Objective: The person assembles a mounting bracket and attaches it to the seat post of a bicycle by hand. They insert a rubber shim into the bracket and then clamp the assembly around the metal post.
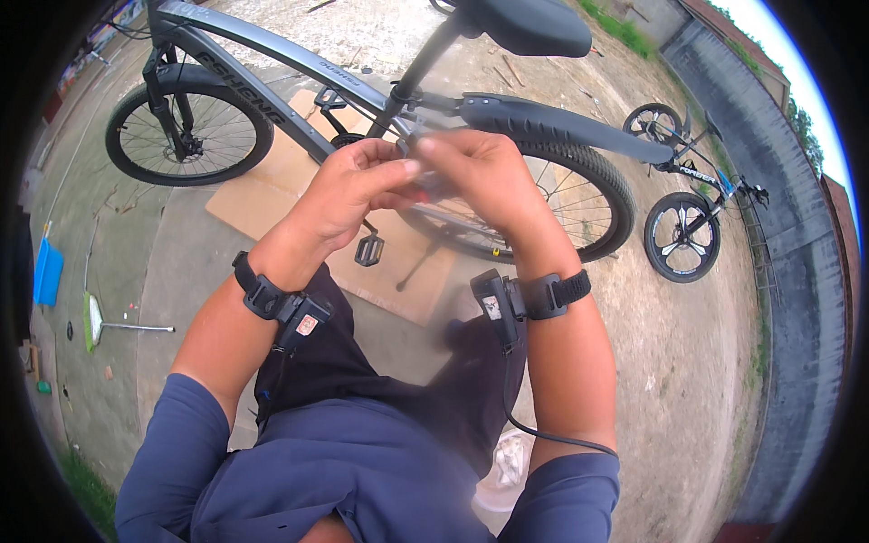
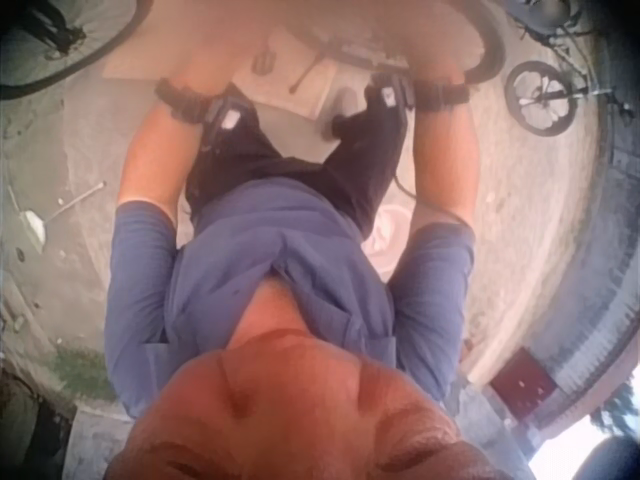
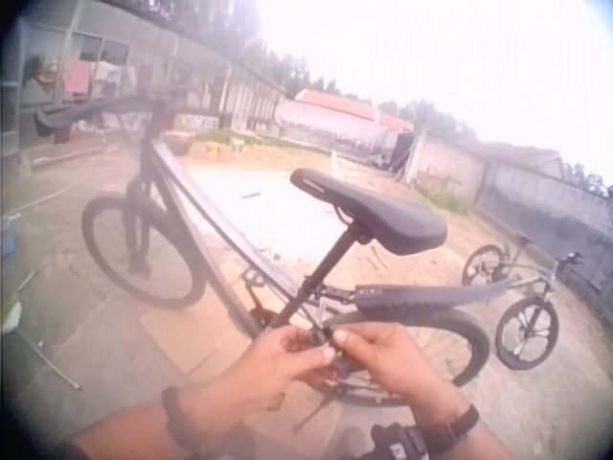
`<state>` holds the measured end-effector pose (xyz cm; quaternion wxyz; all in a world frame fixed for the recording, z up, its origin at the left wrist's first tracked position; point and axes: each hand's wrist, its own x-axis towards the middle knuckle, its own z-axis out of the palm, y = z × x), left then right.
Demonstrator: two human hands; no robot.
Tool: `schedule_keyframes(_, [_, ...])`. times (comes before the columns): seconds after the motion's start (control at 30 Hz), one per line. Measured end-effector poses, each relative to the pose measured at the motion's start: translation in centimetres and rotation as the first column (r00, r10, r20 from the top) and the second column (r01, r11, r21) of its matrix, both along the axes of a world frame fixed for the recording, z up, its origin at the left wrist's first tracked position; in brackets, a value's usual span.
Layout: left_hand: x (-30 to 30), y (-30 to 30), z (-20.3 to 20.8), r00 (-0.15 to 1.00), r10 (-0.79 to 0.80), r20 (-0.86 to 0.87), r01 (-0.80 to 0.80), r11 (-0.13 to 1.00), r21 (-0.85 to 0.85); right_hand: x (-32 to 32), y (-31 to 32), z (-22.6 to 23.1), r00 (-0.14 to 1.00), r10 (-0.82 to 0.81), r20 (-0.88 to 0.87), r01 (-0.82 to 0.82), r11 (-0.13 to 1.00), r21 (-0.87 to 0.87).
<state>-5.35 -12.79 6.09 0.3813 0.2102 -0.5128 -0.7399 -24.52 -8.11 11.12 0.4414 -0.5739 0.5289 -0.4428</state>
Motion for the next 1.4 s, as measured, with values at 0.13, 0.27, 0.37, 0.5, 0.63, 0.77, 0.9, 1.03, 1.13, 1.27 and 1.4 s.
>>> schedule_keyframes(0.13, [-0.6,-1.8,0.9,1.000,-0.006,0.028,0.008,0.999,-0.045,-0.9,-1.4,0.5,1.000,-0.005,-0.001,0.005,1.000,0.011])
schedule_keyframes(0.27, [-1.2,-3.9,1.6,0.999,-0.019,0.037,0.021,0.998,-0.062,-1.3,-2.8,1.4,1.000,-0.027,0.005,0.027,1.000,0.014])
schedule_keyframes(0.37, [-2.2,-5.8,2.2,0.998,-0.037,0.053,0.040,0.998,-0.050,-2.2,-4.2,1.7,0.998,-0.053,0.020,0.053,0.998,0.015])
schedule_keyframes(0.5, [-3.6,-8.3,2.5,0.996,-0.010,0.094,0.014,0.999,-0.036,-3.1,-6.5,1.3,0.990,-0.099,0.099,0.098,0.995,0.022])
schedule_keyframes(0.63, [-4.8,-10.5,2.4,0.994,0.009,0.107,-0.004,0.999,-0.040,-3.9,-8.9,0.7,0.982,-0.133,0.132,0.130,0.991,0.026])
schedule_keyframes(0.77, [-5.8,-12.3,1.9,0.998,0.017,0.058,-0.015,0.999,-0.042,-4.7,-11.2,0.2,0.977,-0.155,0.148,0.152,0.988,0.030])
schedule_keyframes(0.9, [-7.1,-12.6,1.7,0.996,0.085,-0.009,-0.085,0.996,-0.018,-5.2,-12.8,-0.3,0.960,-0.187,0.209,0.185,0.982,0.029])
schedule_keyframes(1.03, [-7.9,-12.6,1.5,0.991,0.127,-0.044,-0.126,0.992,0.021,-5.4,-13.2,0.0,0.958,-0.206,0.199,0.205,0.978,0.027])
schedule_keyframes(1.13, [-8.2,-12.5,1.4,0.985,0.164,-0.054,-0.162,0.986,0.038,-5.4,-13.4,0.1,0.959,-0.198,0.201,0.194,0.980,0.039])
schedule_keyframes(1.27, [-8.6,-12.1,1.4,0.976,0.205,-0.078,-0.199,0.978,0.069,-5.3,-13.6,0.1,0.959,-0.180,0.218,0.174,0.984,0.048])
schedule_keyframes(1.4, [-8.3,-11.6,2.0,0.985,0.174,-0.002,-0.174,0.984,0.042,-6.0,-14.1,-0.5,0.953,-0.186,0.238,0.182,0.983,0.036])
